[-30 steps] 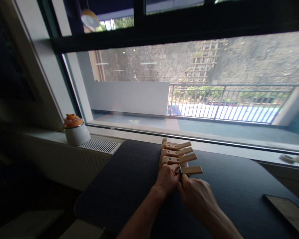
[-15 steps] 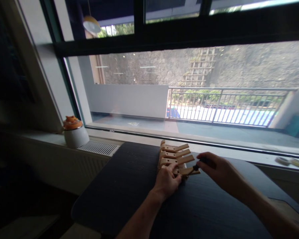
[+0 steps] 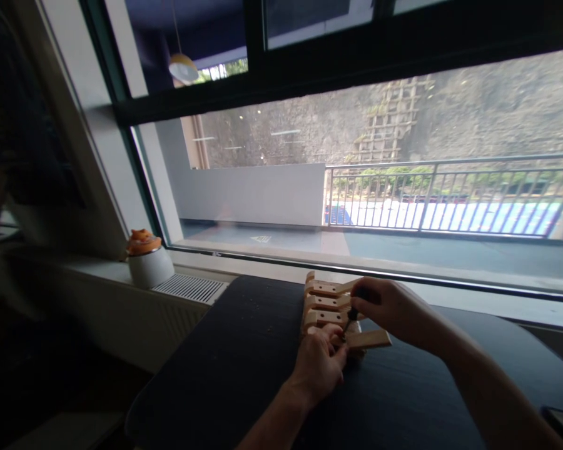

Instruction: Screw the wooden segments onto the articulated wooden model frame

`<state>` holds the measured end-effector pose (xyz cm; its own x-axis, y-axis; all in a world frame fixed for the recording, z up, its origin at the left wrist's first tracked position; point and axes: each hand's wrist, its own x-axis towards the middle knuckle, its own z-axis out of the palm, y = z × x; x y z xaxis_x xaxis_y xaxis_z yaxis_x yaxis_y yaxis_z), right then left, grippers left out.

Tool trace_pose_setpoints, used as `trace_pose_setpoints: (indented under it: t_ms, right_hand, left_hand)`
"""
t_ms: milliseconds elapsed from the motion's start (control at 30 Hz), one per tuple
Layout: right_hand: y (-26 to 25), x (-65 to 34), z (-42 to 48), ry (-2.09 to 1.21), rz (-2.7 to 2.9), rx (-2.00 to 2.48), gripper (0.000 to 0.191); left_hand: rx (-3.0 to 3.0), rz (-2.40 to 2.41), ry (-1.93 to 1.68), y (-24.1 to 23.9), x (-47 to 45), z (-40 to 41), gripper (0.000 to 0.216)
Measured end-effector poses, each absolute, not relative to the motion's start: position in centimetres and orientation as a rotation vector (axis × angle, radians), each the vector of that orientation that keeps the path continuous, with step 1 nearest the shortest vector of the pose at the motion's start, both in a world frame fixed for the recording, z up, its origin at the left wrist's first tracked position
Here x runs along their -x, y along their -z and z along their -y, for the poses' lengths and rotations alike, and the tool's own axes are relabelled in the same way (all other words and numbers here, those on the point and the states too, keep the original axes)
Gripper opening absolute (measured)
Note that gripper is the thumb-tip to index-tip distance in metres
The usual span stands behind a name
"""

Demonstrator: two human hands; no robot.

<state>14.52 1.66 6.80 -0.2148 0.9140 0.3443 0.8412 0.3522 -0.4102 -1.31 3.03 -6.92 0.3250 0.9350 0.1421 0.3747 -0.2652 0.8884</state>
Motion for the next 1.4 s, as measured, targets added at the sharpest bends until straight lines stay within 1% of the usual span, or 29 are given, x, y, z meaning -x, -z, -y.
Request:
trace_pose_setpoints:
  t_ms: [333, 533, 800, 1033, 1100, 1267, 1400]
  right_hand:
    - [-6.9, -14.5, -1.5, 0.005, 2.069, 1.562, 0.021]
    - [-6.7, -14.5, -1.3, -0.009, 2.078, 1.590, 0.019]
    - [-6.4, -14.1, -1.4, -0.044, 2.097, 1.596, 0.021]
    - [-6.2, -14.0, -1.3, -0.085, 2.107, 1.558, 0.018]
    - [-5.9, -14.0, -1.5, -0.082, 2.086, 1.565, 0.020]
    - [-5.1, -14.0, -2.4, -0.065, 2.042, 1.476, 0.033]
    - [-4.9, -13.8, -2.7, -0.133, 2.063, 1.439, 0.034]
  left_hand:
    - [-1.627, -1.093, -0.919, 6.4, 0.8, -2.8, 0.027]
    - [-1.635, -1.114, -0.914, 6.3, 0.7, -2.7, 0.025]
    - [-1.633, -1.144, -0.908, 6.1, 0.6, -2.7, 0.023]
    - [-1.652, -1.134, -0.924, 6.3, 0.7, -2.8, 0.023]
    - [-1.652, -1.128, -0.933, 6.5, 0.7, -2.8, 0.024]
    - [-1.672, -1.132, -0.955, 6.8, 0.6, -2.9, 0.024]
    - [-1.653, -1.131, -0.938, 6.5, 0.6, -2.8, 0.023]
